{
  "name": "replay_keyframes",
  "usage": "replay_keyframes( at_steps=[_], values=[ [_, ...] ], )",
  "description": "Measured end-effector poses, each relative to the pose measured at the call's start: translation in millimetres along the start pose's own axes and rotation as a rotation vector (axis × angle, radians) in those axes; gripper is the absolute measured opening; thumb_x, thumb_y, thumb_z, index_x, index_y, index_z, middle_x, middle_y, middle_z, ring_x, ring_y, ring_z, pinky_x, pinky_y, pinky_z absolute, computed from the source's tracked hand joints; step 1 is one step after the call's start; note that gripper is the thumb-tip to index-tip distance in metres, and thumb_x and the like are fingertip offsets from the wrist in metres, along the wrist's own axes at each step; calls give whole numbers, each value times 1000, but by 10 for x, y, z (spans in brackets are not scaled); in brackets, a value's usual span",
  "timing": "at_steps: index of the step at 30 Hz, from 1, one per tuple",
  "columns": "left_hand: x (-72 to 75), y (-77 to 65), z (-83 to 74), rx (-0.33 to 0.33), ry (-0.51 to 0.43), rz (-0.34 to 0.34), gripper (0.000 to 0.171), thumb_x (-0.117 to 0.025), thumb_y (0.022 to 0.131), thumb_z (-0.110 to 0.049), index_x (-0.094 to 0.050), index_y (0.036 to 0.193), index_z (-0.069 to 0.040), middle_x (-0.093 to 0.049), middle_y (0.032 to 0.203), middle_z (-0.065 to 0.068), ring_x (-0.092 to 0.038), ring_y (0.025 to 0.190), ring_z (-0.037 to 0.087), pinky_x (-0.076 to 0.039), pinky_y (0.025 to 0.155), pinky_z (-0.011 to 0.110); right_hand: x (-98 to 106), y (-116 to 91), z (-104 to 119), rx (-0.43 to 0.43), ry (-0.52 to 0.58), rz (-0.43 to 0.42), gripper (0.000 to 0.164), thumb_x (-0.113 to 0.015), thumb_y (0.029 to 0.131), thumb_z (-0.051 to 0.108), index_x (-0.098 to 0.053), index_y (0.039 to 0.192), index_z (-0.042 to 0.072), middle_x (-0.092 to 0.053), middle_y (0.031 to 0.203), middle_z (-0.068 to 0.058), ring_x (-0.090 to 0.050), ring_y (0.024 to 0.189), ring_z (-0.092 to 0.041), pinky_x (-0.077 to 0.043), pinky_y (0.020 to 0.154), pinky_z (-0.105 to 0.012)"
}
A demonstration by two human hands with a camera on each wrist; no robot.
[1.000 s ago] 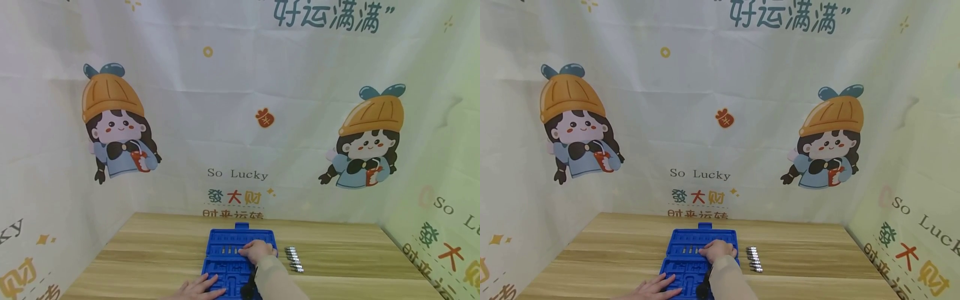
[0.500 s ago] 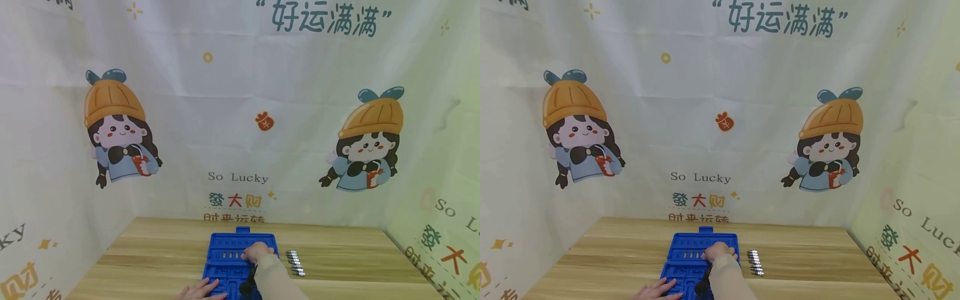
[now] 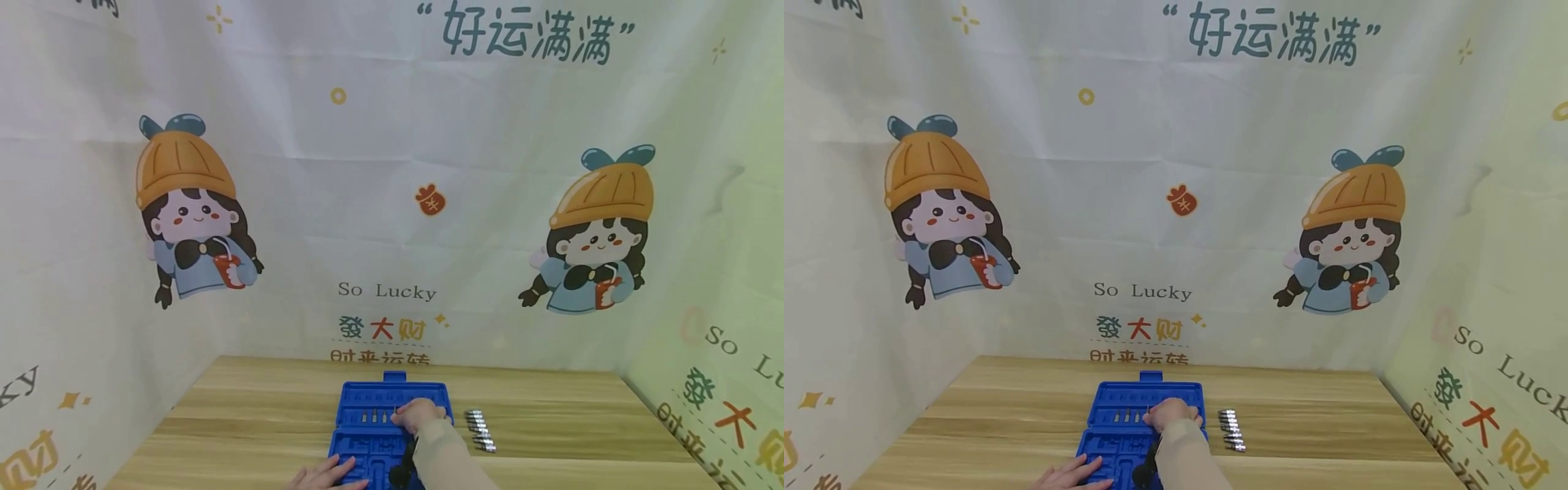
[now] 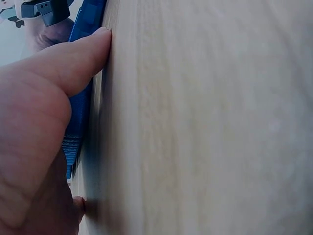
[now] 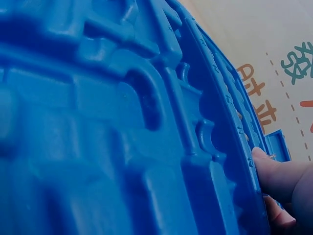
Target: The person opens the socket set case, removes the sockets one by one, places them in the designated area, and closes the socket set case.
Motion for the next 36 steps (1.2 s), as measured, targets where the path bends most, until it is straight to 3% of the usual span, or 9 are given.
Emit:
replay_keyframes(
  at_steps=[6,11,16,20,23,25,28,31,36],
  values=[
    [-3,11,-10,9,-6,46,44,-46,92,-63,-47,135,-55,-43,148,-6,-37,135,38,-22,89,80,-5,-1,-5,7,39,-4,10,-80,79,24,-72,76,19,-56,115,-19,-31,125,-53,-19,100,-69],
    [16,4,-32,8,13,35,45,-46,90,-66,-46,134,-56,-42,149,-6,-37,135,38,-22,88,80,16,1,18,68,126,-13,7,-78,81,21,-73,80,17,-59,111,-14,-29,127,-52,-14,102,-69],
    [17,-8,-46,10,21,24,45,-44,90,-67,-46,134,-56,-43,148,-7,-38,135,37,-23,89,79,52,-24,59,157,236,20,11,-73,86,16,-70,93,7,-63,105,-10,-32,125,-49,-25,101,-63],
    [16,-11,-52,6,26,21,45,-43,91,-67,-46,135,-56,-43,148,-7,-38,135,36,-24,89,79,68,-60,97,238,305,56,15,-68,89,11,-65,98,-1,-62,103,-14,-50,102,-37,-43,83,-47],
    [12,-21,-58,-9,47,10,46,-43,91,-67,-44,136,-56,-42,148,-7,-38,135,35,-25,89,79,69,-85,111,278,338,78,12,-65,91,8,-61,97,-2,-63,101,-15,-51,78,-24,-40,66,-36],
    [7,-33,-59,-18,58,0,47,-43,91,-67,-43,136,-56,-42,149,-8,-38,136,34,-25,88,78,73,-86,103,287,348,85,11,-64,91,7,-59,95,-1,-65,100,-14,-49,74,-20,-37,63,-33],
    [5,-49,-65,-32,68,-15,46,-43,91,-66,-43,136,-56,-41,149,-8,-38,136,33,-26,87,78,99,-76,101,301,342,101,11,-65,91,8,-61,97,-1,-65,101,-13,-52,78,-20,-40,66,-34],
    [10,-54,-64,-27,65,-8,47,-44,91,-67,-43,136,-57,-41,149,-8,-37,136,34,-25,88,79,152,-75,116,323,338,129,16,-66,91,8,-64,102,-3,-63,106,-14,-57,92,-27,-47,78,-43],
    [19,-38,-51,-15,51,45,48,-45,90,-67,-43,136,-56,-40,150,-7,-35,137,36,-24,88,79,259,-101,84,320,356,183,17,-67,89,9,-66,102,-3,-63,104,-12,-58,99,-29,-46,86,-49]
  ],
)
Point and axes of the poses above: each hand's wrist, its own y-axis towards the middle knuckle, its own x-axis out of the back of the hand, z = x × y, the point moved 9 cm from there along y, towards the middle knuckle
